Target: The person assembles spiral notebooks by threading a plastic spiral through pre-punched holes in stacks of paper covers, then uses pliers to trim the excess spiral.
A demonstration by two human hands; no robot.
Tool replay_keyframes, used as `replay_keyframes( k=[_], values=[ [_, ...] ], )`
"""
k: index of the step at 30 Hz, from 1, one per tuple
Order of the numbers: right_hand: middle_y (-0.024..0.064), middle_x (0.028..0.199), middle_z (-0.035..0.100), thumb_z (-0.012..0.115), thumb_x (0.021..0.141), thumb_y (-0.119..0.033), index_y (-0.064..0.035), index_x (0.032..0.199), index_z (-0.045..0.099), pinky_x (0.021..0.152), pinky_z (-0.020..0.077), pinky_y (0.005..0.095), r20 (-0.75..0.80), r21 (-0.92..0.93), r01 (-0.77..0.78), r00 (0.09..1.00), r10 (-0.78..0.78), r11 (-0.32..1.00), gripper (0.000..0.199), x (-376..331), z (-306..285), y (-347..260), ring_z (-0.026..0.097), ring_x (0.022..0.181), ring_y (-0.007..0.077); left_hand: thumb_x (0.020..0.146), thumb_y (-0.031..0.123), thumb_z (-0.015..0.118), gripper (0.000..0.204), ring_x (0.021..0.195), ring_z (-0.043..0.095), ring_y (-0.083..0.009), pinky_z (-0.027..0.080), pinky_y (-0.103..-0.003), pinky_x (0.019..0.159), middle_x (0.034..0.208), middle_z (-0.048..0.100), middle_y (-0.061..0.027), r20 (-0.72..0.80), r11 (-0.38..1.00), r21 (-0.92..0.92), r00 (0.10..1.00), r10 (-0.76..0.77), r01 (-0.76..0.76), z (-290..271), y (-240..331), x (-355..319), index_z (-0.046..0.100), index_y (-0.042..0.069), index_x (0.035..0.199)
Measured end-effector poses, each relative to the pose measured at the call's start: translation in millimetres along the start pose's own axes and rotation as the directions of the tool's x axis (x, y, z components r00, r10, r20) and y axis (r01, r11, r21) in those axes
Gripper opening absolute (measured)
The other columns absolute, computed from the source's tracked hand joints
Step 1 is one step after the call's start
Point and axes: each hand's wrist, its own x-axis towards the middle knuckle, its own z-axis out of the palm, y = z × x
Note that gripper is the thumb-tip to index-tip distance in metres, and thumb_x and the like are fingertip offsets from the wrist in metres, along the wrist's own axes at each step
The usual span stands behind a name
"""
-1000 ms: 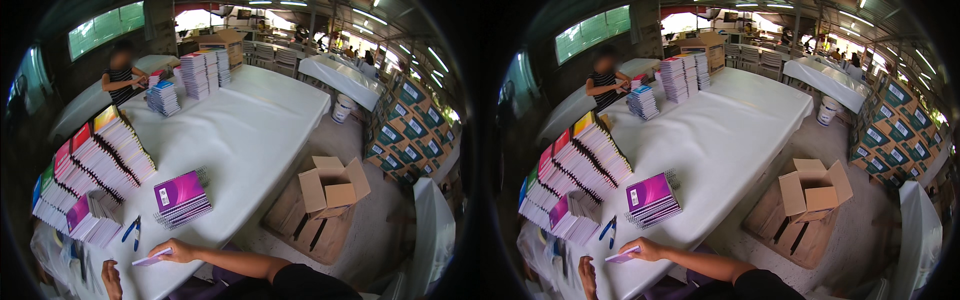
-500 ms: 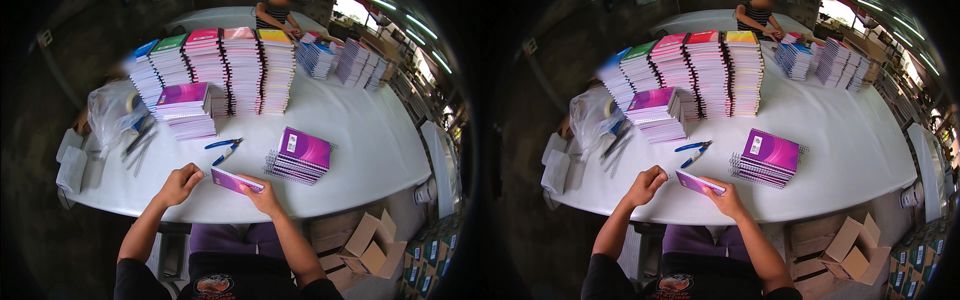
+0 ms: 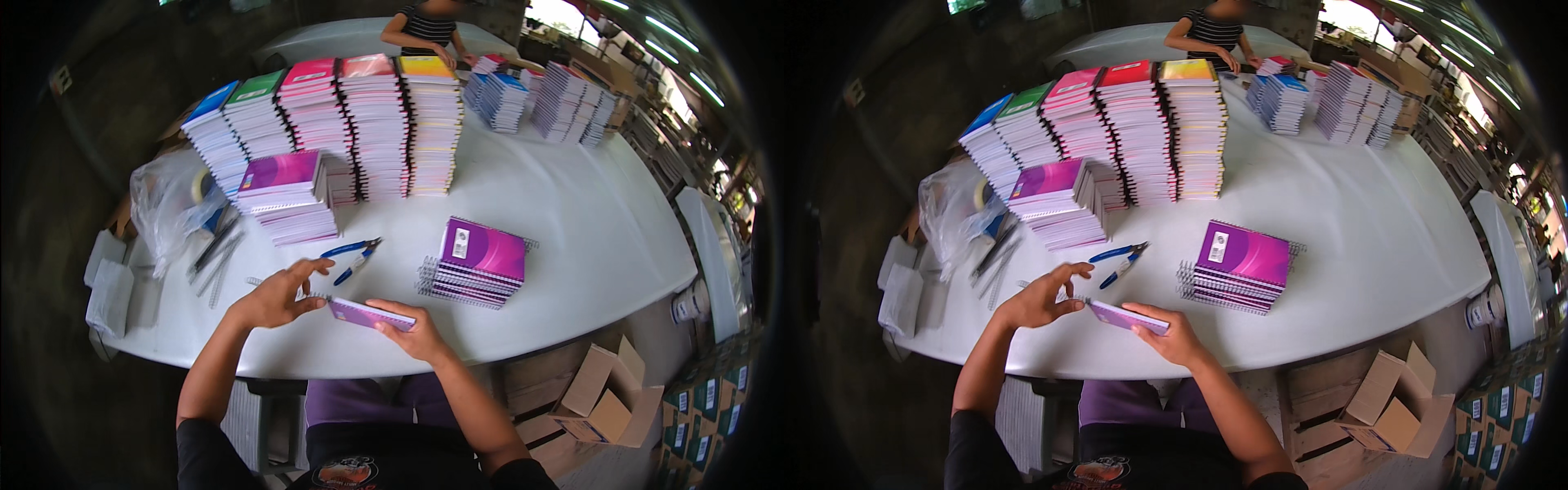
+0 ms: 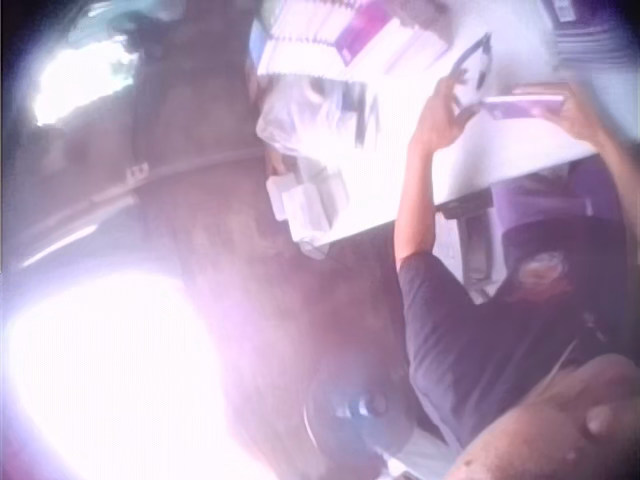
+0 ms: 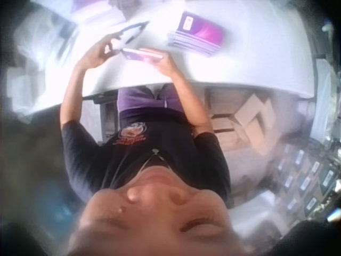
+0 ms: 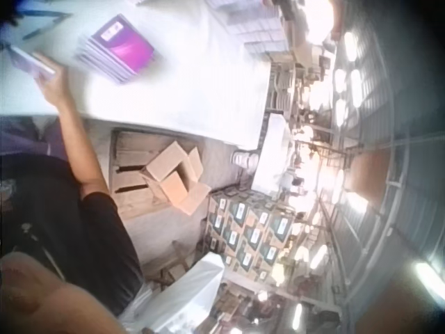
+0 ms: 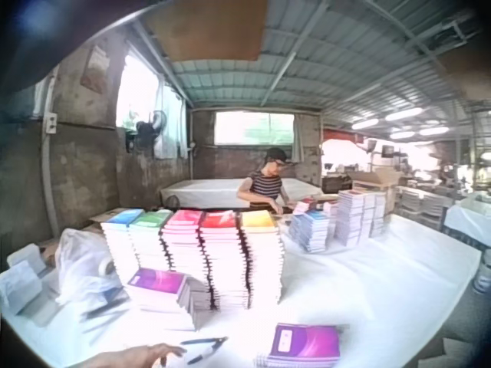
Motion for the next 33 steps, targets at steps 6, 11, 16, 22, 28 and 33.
replay_keyframes(
  k=[6, 11, 16, 22, 28, 33],
  values=[
    [0.0097, 0.102, 0.067, 0.059, 0.086, -0.005, -0.0045, 0.114, 0.060, 0.076, 0.0478, 0.0242, 0.028, -0.014, -0.004, 1.000, 0.005, 1.000, 0.028, -3, -2, 15, 0.058, 0.086, 0.0084, 0.075, 0.016, 0.069, 0.034, 0.082, 0.061, -0.0270, 0.047, -0.037, 0.074, 0.099, 0.062, -0.0104, 0.142, 0.892, 0.444, 0.989, 0.031, -0.092, 0, 19, 13, 0.057, 0.005, 0.105],
    [0.0109, 0.104, 0.066, 0.058, 0.086, -0.004, -0.0035, 0.114, 0.059, 0.078, 0.0479, 0.0261, 0.038, -0.021, 0.012, 0.999, -0.011, 1.000, 0.028, -4, 2, 14, 0.059, 0.088, 0.0101, 0.070, 0.018, 0.071, 0.024, 0.081, 0.061, -0.0272, 0.046, -0.036, 0.076, 0.084, 0.063, -0.0077, 0.121, 0.767, 0.590, 0.966, 0.228, -0.254, 13, 12, 3, 0.061, 0.007, 0.088],
    [0.0130, 0.105, 0.065, 0.056, 0.086, -0.003, -0.0041, 0.116, 0.058, 0.080, 0.0479, 0.0278, 0.045, -0.096, 0.099, 0.994, -0.095, 0.990, 0.029, -5, -1, 7, 0.062, 0.089, 0.0162, 0.068, 0.018, 0.072, 0.022, 0.078, 0.062, -0.0256, 0.046, -0.036, 0.076, 0.081, 0.063, -0.0087, 0.116, 0.717, 0.654, 0.968, 0.221, -0.242, 15, 34, 11, 0.063, 0.006, 0.085],
    [0.0143, 0.107, 0.064, 0.057, 0.085, -0.001, -0.0047, 0.117, 0.058, 0.082, 0.0482, 0.0290, 0.027, -0.152, 0.065, 0.998, -0.061, 0.986, 0.032, -10, 0, 5, 0.063, 0.094, 0.0203, 0.068, 0.027, 0.072, 0.035, 0.106, 0.050, -0.0308, 0.036, -0.046, 0.093, 0.106, 0.055, -0.0112, -0.023, 0.565, 0.792, 0.914, 0.406, -0.231, 31, 31, 6, 0.058, 0.009, 0.095],
    [0.0139, 0.109, 0.063, 0.056, 0.085, -0.001, -0.0054, 0.116, 0.059, 0.082, 0.0485, 0.0290, -0.061, -0.154, 0.147, 0.985, -0.158, 0.977, 0.031, -33, 14, -2, 0.063, 0.096, 0.0205, 0.065, 0.079, 0.047, 0.112, 0.130, 0.015, -0.0523, 0.011, -0.066, 0.100, 0.139, 0.020, -0.0362, 0.106, 0.706, 0.700, 0.993, 0.052, -0.112, 126, -17, -73, 0.033, -0.012, 0.129],
    [0.0111, 0.120, 0.057, 0.051, 0.076, 0.010, -0.0095, 0.125, 0.051, 0.085, 0.0483, 0.0323, 0.178, -0.248, 0.234, 0.965, -0.193, 0.940, 0.053, -38, 29, 0, 0.060, 0.100, 0.0282, 0.070, 0.079, 0.041, 0.108, 0.132, -0.001, -0.0517, 0.006, -0.067, 0.100, 0.138, 0.017, -0.0384, -0.291, 0.419, 0.904, 0.841, 0.456, 0.085, 96, -29, -57, 0.033, -0.011, 0.130]
  ],
)
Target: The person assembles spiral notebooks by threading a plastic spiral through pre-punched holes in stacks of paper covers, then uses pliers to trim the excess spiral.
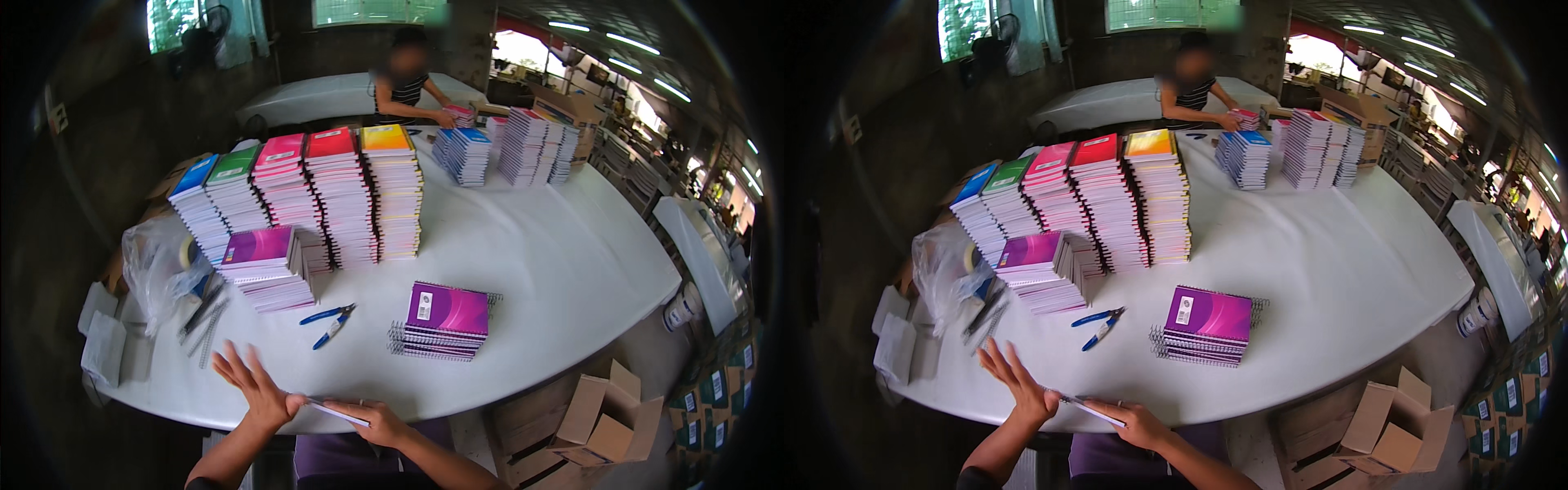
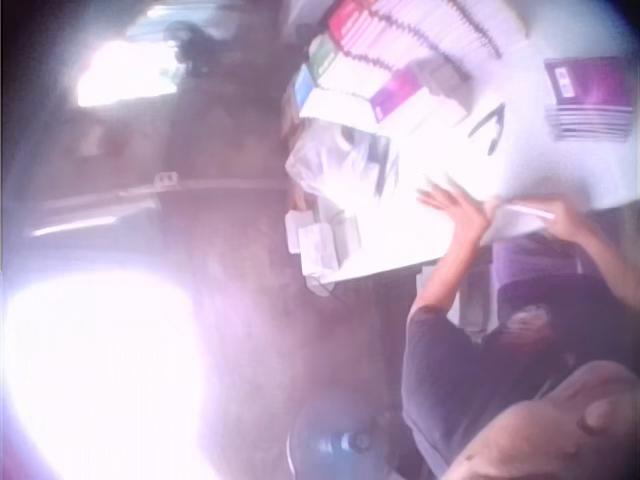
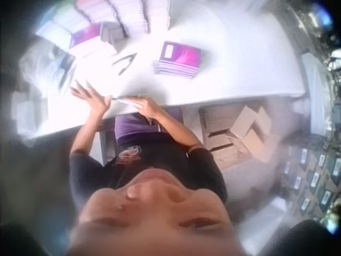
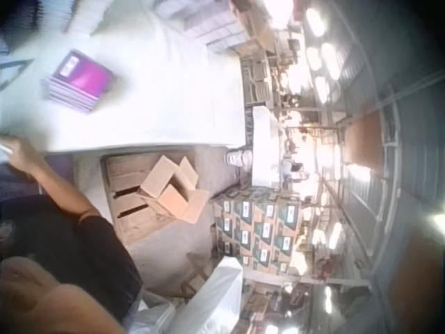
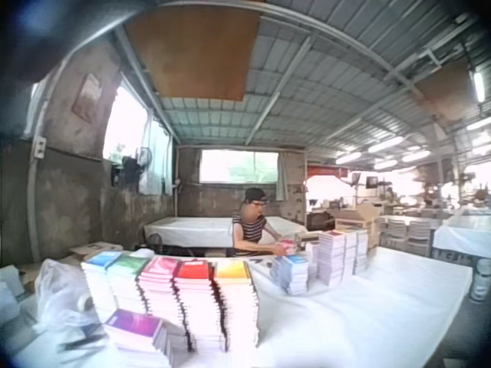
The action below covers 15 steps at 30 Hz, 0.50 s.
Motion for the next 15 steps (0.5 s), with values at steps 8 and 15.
replay_keyframes(
  k=[8, 15],
  values=[
    [0.0100, 0.119, 0.057, 0.054, 0.078, 0.006, -0.0109, 0.125, 0.052, 0.085, 0.0491, 0.0342, -0.043, 0.025, 0.085, 0.996, -0.084, 0.996, 0.050, -1, 2, -4, 0.059, 0.103, 0.0277, 0.073, 0.077, 0.041, 0.108, 0.128, 0.008, -0.0592, 0.008, -0.069, 0.098, 0.134, 0.013, -0.0451, -0.427, 0.973, -0.229, 0.896, -0.126, 0.027, 16, 3, -4, 0.026, -0.010, 0.135],
    [0.0105, 0.115, 0.059, 0.054, 0.076, 0.006, -0.0127, 0.126, 0.051, 0.081, 0.0505, 0.0365, -0.115, 0.065, -0.037, 0.992, 0.044, 0.997, 0.053, -8, 7, -2, 0.061, 0.095, 0.0316, 0.071, 0.074, 0.047, 0.104, 0.111, 0.037, -0.0594, 0.027, -0.070, 0.087, 0.123, 0.036, -0.0415, -0.130, 0.890, -0.291, 0.936, 0.326, -0.350, -1, 37, -33, 0.034, -0.015, 0.124]
  ],
)
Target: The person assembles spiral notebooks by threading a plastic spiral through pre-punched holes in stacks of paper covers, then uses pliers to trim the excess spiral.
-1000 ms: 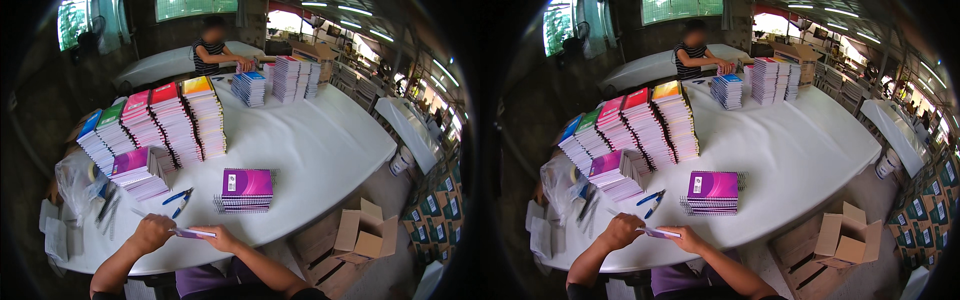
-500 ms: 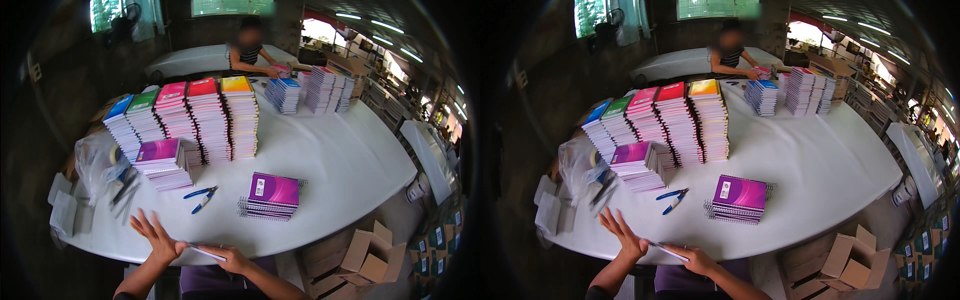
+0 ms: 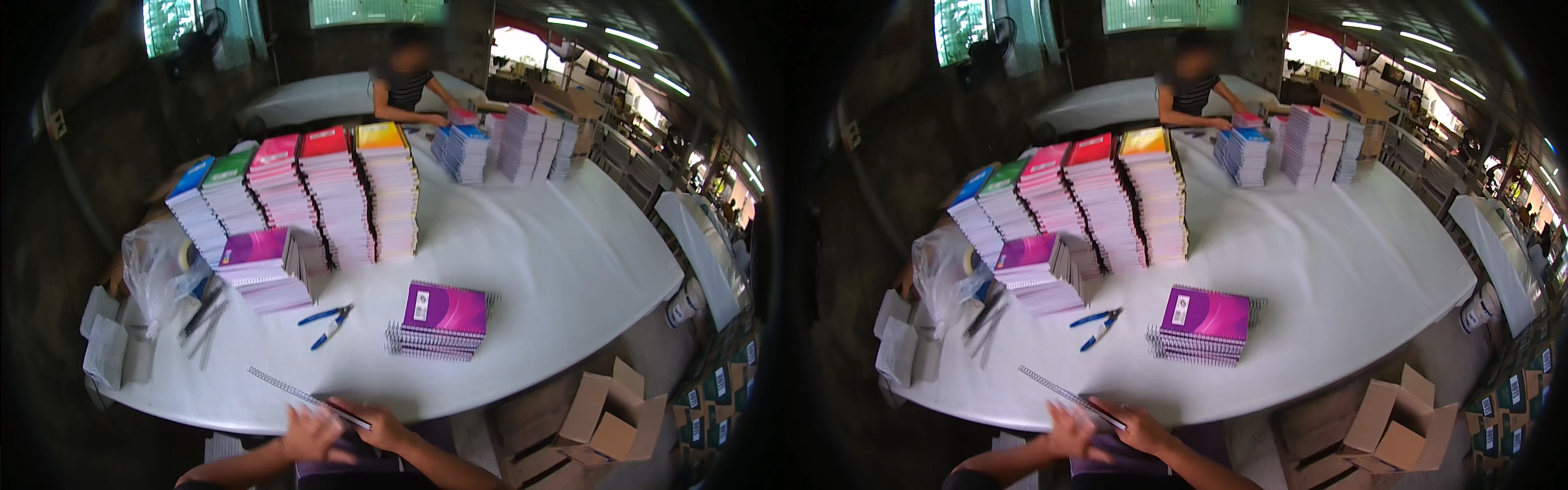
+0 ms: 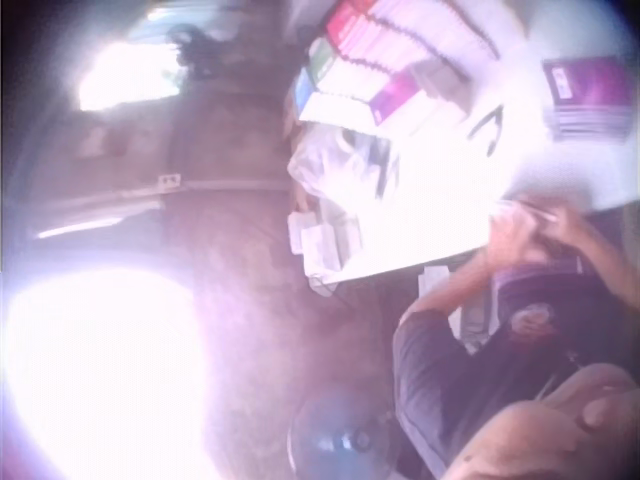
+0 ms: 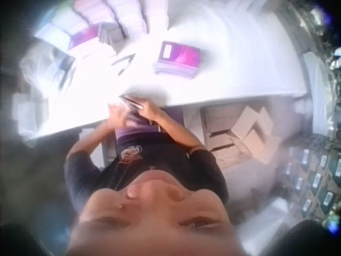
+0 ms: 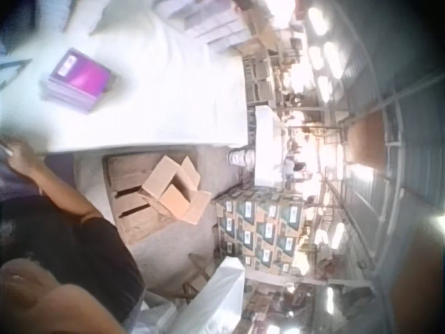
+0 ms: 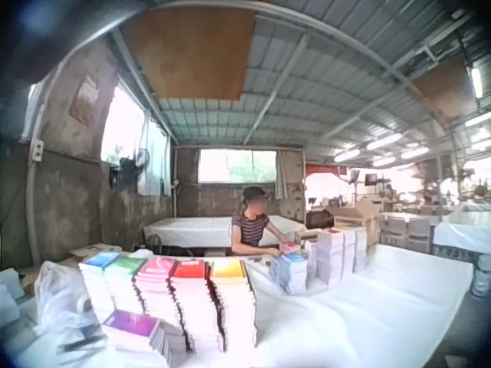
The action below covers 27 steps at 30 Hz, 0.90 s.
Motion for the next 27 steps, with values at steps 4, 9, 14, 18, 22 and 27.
replay_keyframes(
  k=[4, 9, 14, 18, 22, 27],
  values=[
    [0.0123, 0.118, 0.057, 0.056, 0.075, 0.003, -0.0140, 0.129, 0.048, 0.081, 0.0504, 0.0371, 0.007, -0.064, 0.072, 0.997, -0.071, 0.995, 0.056, -3, 15, 15, 0.060, 0.097, 0.0333, 0.073, 0.075, 0.043, 0.104, 0.117, 0.031, -0.0580, 0.023, -0.067, 0.093, 0.124, 0.035, -0.0396, 0.143, 0.951, -0.265, 0.982, -0.127, 0.162, 13, 16, -6, 0.035, -0.014, 0.126],
    [0.0105, 0.114, 0.060, 0.058, 0.077, 0.000, -0.0117, 0.123, 0.053, 0.080, 0.0499, 0.0386, -0.005, -0.101, 0.078, 0.997, -0.079, 0.992, 0.048, 2, 0, 10, 0.060, 0.095, 0.0324, 0.071, 0.075, 0.044, 0.102, 0.113, 0.036, -0.0557, 0.027, -0.064, 0.093, 0.123, 0.035, -0.0395, -0.127, 0.970, 0.065, 0.966, -0.225, 0.234, 3, -22, 35, 0.037, -0.012, 0.124],
    [0.0129, 0.103, 0.063, 0.059, 0.078, -0.002, -0.0117, 0.115, 0.057, 0.077, 0.0501, 0.0380, -0.013, 0.015, -0.121, 0.993, 0.121, 0.993, 0.039, 10, 0, 16, 0.062, 0.090, 0.0317, 0.071, 0.074, 0.046, 0.099, 0.118, 0.032, -0.0561, 0.025, -0.063, 0.094, 0.132, 0.032, -0.0343, -0.072, 0.918, -0.355, 0.974, -0.214, 0.175, 32, 10, 29, 0.037, -0.007, 0.127],
    [0.0142, 0.097, 0.064, 0.059, 0.077, -0.004, -0.0082, 0.107, 0.059, 0.074, 0.0501, 0.0368, 0.012, 0.023, -0.142, 0.990, 0.141, 0.990, 0.031, 15, -4, 4, 0.062, 0.086, 0.0324, 0.072, 0.073, 0.045, 0.093, 0.122, 0.032, -0.0502, 0.021, -0.062, 0.097, 0.140, 0.028, -0.0255, -0.224, 0.973, 0.066, 0.954, -0.200, 0.220, 12, -4, 61, 0.038, 0.001, 0.131],
    [0.0169, 0.094, 0.064, 0.061, 0.075, -0.008, -0.0024, 0.105, 0.058, 0.071, 0.0500, 0.0363, 0.076, 0.045, -0.091, 0.993, 0.088, 0.995, 0.030, 12, 0, 20, 0.063, 0.085, 0.0325, 0.076, 0.070, 0.043, 0.090, 0.128, 0.023, -0.0471, 0.012, -0.063, 0.101, 0.136, 0.032, -0.0251, 0.273, 0.879, -0.316, 0.922, -0.276, 0.356, 0, -9, 82, 0.038, 0.000, 0.131],
    [0.0191, 0.097, 0.062, 0.058, 0.076, -0.005, 0.0003, 0.102, 0.059, 0.072, 0.0503, 0.0360, -0.015, 0.120, -0.176, 0.984, 0.179, 0.977, 0.027, 18, -1, 24, 0.062, 0.089, 0.0350, 0.073, 0.018, 0.067, 0.039, 0.107, 0.053, -0.0202, 0.037, -0.038, 0.095, 0.112, 0.058, -0.0049, 0.124, 0.908, -0.328, 0.965, -0.231, 0.259, -25, -19, 97, 0.060, 0.010, 0.110]
  ],
)
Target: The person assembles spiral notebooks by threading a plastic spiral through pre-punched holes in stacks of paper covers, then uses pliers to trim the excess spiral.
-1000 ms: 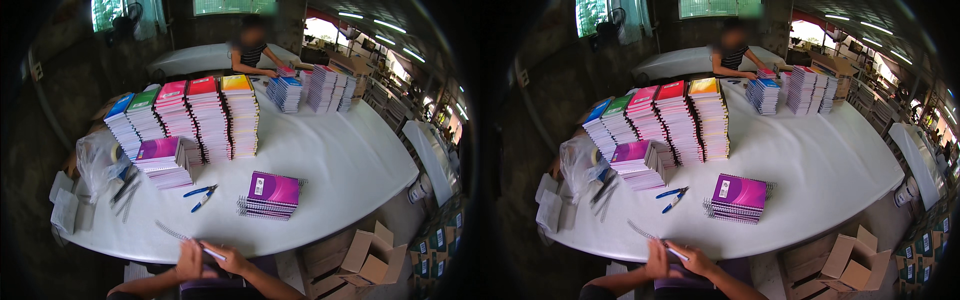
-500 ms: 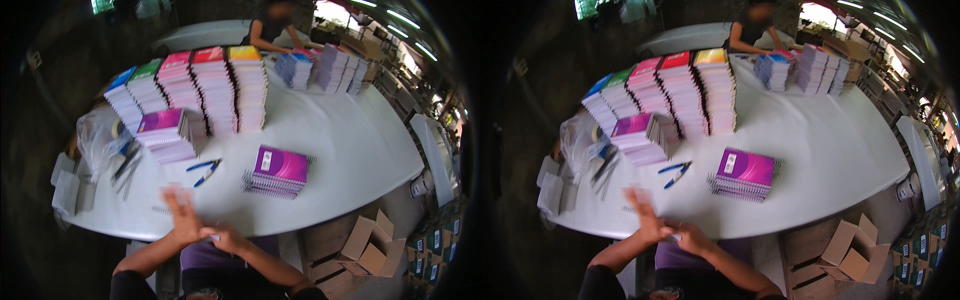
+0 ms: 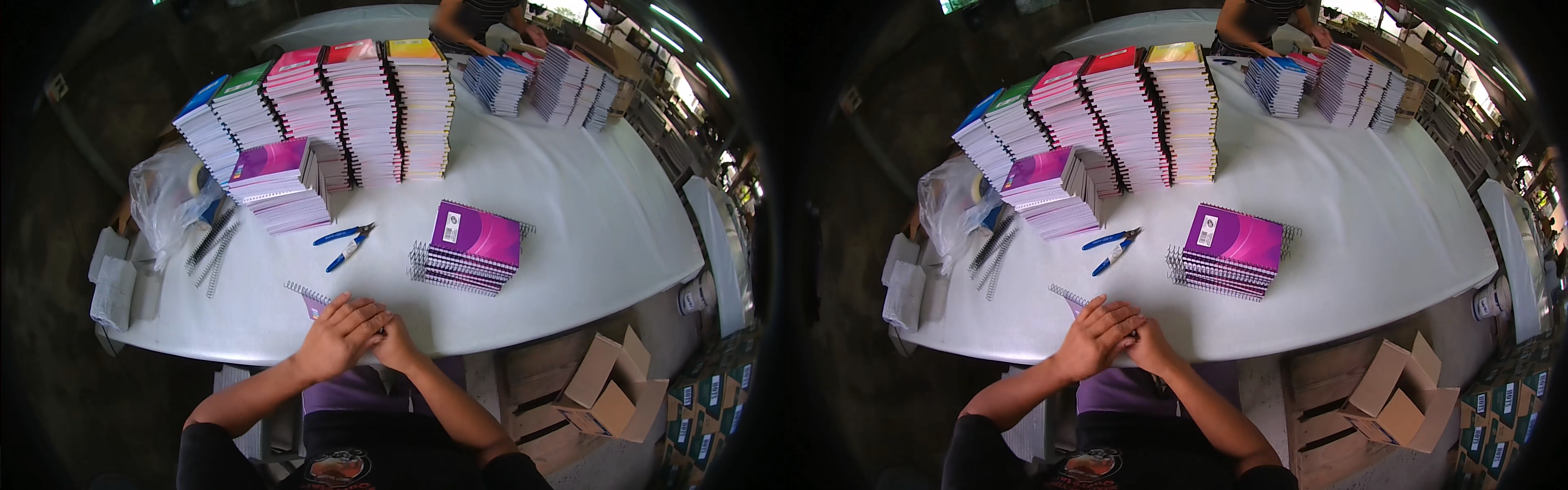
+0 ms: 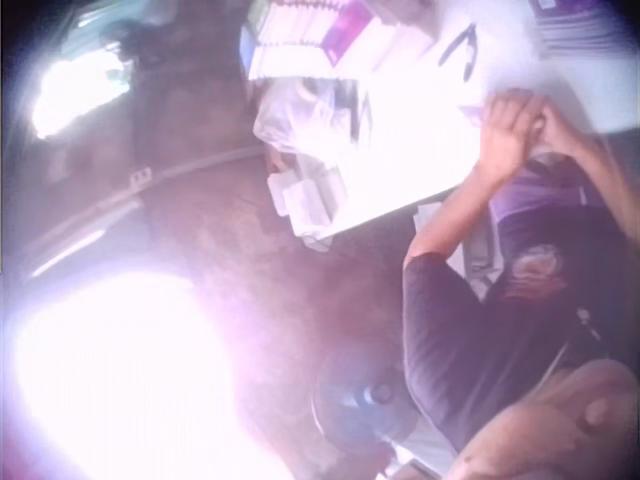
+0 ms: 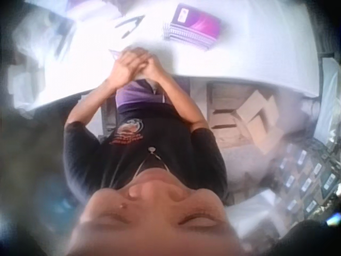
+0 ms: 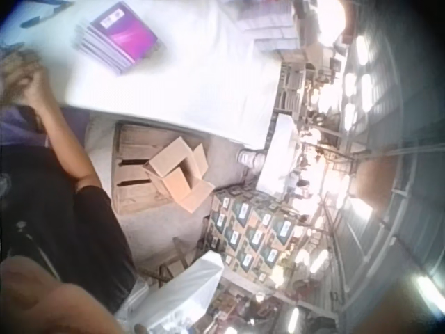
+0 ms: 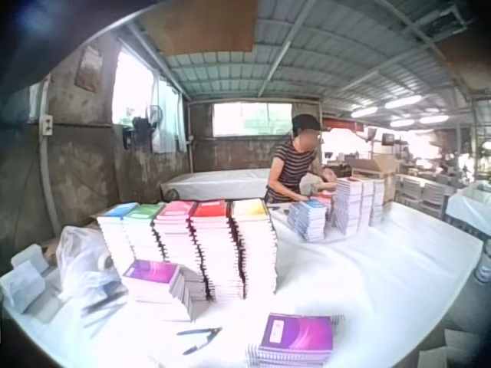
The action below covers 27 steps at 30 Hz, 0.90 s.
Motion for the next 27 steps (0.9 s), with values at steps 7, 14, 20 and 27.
replay_keyframes(
  k=[7, 14, 20, 27],
  values=[
    [0.0162, 0.092, 0.064, 0.062, 0.077, -0.006, -0.0009, 0.097, 0.059, 0.101, 0.0329, 0.0439, -0.109, -0.197, 0.097, 0.987, -0.120, 0.976, 0.021, 11, 2, -16, 0.061, 0.091, 0.0324, 0.074, 0.019, 0.067, 0.024, 0.091, 0.058, -0.0195, 0.042, -0.034, 0.079, 0.098, 0.062, -0.0023, 0.128, 0.986, -0.166, 0.991, 0.032, -0.010, -22, -20, 17, 0.064, 0.011, 0.097],
    [0.0110, 0.096, 0.064, 0.062, 0.079, -0.011, -0.0049, 0.101, 0.060, 0.105, 0.0255, 0.0483, -0.017, -0.201, -0.030, 0.999, 0.027, 0.979, 0.023, 12, 0, -12, 0.059, 0.094, 0.0302, 0.080, 0.021, 0.063, 0.018, 0.086, 0.057, -0.0236, 0.041, -0.035, 0.078, 0.091, 0.060, -0.0048, 0.311, 0.940, -0.315, 0.950, -0.027, 0.130, -31, -35, 25, 0.063, 0.011, 0.095],
    [0.0122, 0.095, 0.063, 0.059, 0.080, -0.009, -0.0044, 0.097, 0.060, 0.104, 0.0276, 0.0468, -0.012, -0.321, 0.115, 0.992, -0.125, 0.940, 0.017, 7, 3, 8, 0.059, 0.093, 0.0297, 0.079, 0.020, 0.064, 0.017, 0.082, 0.058, -0.0212, 0.039, -0.034, 0.077, 0.086, 0.062, -0.0034, 0.323, 0.969, -0.225, 0.946, -0.028, 0.106, -37, -23, 33, 0.063, 0.012, 0.093],
    [0.0125, 0.087, 0.063, 0.057, 0.083, -0.012, -0.0043, 0.093, 0.059, 0.102, 0.0309, 0.0444, 0.015, -0.329, 0.093, 0.995, -0.094, 0.940, 0.014, 12, 5, 3, 0.059, 0.089, 0.0291, 0.070, 0.017, 0.068, 0.012, 0.074, 0.060, -0.0209, 0.041, -0.034, 0.071, 0.078, 0.062, -0.0025, 0.168, 1.000, -0.006, 0.986, 0.012, -0.012, -36, -14, 30, 0.064, 0.012, 0.081]
  ],
)
